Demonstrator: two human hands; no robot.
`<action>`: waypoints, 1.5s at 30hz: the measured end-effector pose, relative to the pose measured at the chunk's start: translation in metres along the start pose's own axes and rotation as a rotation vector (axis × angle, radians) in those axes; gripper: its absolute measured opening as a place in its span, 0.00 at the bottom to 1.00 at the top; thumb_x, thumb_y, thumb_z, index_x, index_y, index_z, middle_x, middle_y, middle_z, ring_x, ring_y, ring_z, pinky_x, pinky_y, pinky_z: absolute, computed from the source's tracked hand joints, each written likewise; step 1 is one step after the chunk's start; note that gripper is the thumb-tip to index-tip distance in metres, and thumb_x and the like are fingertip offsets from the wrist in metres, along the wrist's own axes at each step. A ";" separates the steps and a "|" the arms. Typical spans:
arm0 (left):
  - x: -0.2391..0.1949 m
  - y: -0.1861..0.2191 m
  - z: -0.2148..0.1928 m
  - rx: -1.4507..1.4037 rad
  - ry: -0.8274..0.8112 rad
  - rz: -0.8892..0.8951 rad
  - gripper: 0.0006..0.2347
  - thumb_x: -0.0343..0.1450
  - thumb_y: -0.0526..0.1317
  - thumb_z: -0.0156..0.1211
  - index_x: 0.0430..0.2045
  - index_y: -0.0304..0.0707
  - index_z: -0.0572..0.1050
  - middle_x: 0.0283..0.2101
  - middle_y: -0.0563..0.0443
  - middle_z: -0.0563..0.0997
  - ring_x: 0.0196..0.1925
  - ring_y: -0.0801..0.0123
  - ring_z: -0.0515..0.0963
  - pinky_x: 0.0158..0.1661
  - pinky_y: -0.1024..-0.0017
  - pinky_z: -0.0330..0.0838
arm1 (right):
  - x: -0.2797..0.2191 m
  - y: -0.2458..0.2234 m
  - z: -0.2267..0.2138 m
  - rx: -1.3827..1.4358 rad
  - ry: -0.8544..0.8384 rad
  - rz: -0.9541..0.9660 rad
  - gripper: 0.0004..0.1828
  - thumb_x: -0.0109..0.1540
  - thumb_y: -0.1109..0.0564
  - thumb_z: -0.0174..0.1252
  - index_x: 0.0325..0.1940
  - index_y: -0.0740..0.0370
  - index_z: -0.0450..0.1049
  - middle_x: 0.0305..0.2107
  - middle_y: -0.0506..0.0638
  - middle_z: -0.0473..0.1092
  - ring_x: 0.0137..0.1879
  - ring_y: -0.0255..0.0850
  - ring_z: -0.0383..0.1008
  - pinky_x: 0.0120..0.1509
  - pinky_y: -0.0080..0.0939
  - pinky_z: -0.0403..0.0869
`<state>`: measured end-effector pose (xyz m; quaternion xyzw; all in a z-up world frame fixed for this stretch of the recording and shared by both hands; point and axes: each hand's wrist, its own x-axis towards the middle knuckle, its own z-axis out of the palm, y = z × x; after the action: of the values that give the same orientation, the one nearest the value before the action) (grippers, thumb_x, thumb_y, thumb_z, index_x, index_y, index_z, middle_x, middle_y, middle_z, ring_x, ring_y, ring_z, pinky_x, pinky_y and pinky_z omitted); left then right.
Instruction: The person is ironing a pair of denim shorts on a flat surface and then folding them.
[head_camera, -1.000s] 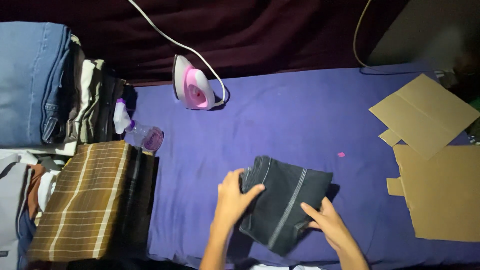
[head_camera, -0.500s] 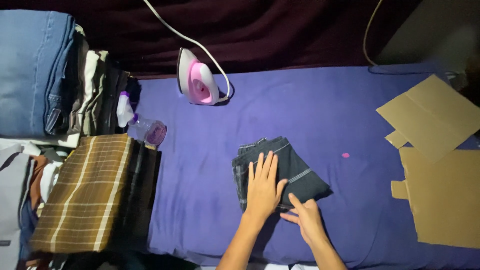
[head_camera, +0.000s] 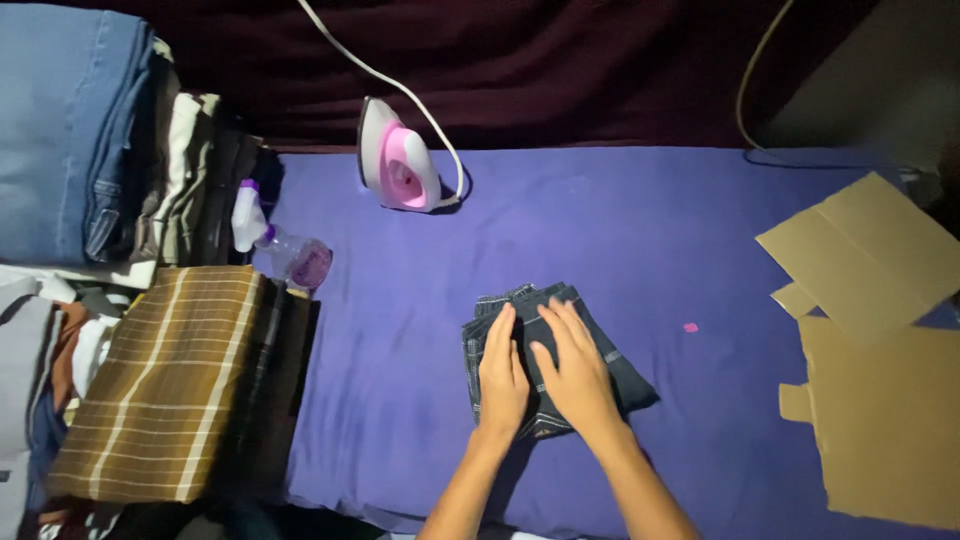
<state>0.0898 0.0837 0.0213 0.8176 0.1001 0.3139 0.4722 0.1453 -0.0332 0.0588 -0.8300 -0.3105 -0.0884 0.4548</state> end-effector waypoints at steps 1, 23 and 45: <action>0.002 0.002 -0.003 0.008 0.007 0.002 0.19 0.75 0.24 0.43 0.63 0.26 0.66 0.68 0.34 0.69 0.71 0.43 0.70 0.69 0.60 0.63 | 0.006 0.007 0.009 0.008 -0.001 -0.007 0.25 0.64 0.57 0.57 0.65 0.65 0.69 0.65 0.62 0.66 0.73 0.61 0.62 0.73 0.54 0.65; 0.029 -0.021 -0.010 0.642 -0.110 -0.036 0.25 0.75 0.43 0.54 0.66 0.25 0.62 0.71 0.34 0.64 0.65 0.50 0.70 0.58 0.55 0.64 | 0.022 0.033 0.043 -0.305 -0.108 0.082 0.32 0.65 0.46 0.55 0.71 0.59 0.63 0.67 0.65 0.59 0.72 0.63 0.58 0.72 0.62 0.59; 0.069 -0.036 -0.011 0.553 -0.081 -0.273 0.11 0.75 0.39 0.50 0.47 0.36 0.74 0.43 0.41 0.76 0.44 0.47 0.79 0.39 0.53 0.75 | 0.066 0.064 0.070 -0.235 -0.136 0.184 0.26 0.62 0.53 0.55 0.65 0.55 0.71 0.66 0.54 0.66 0.75 0.56 0.59 0.77 0.69 0.51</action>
<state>0.1419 0.1428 0.0248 0.9060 0.2717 0.1756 0.2731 0.2264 0.0269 0.0024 -0.9065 -0.2510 -0.0256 0.3386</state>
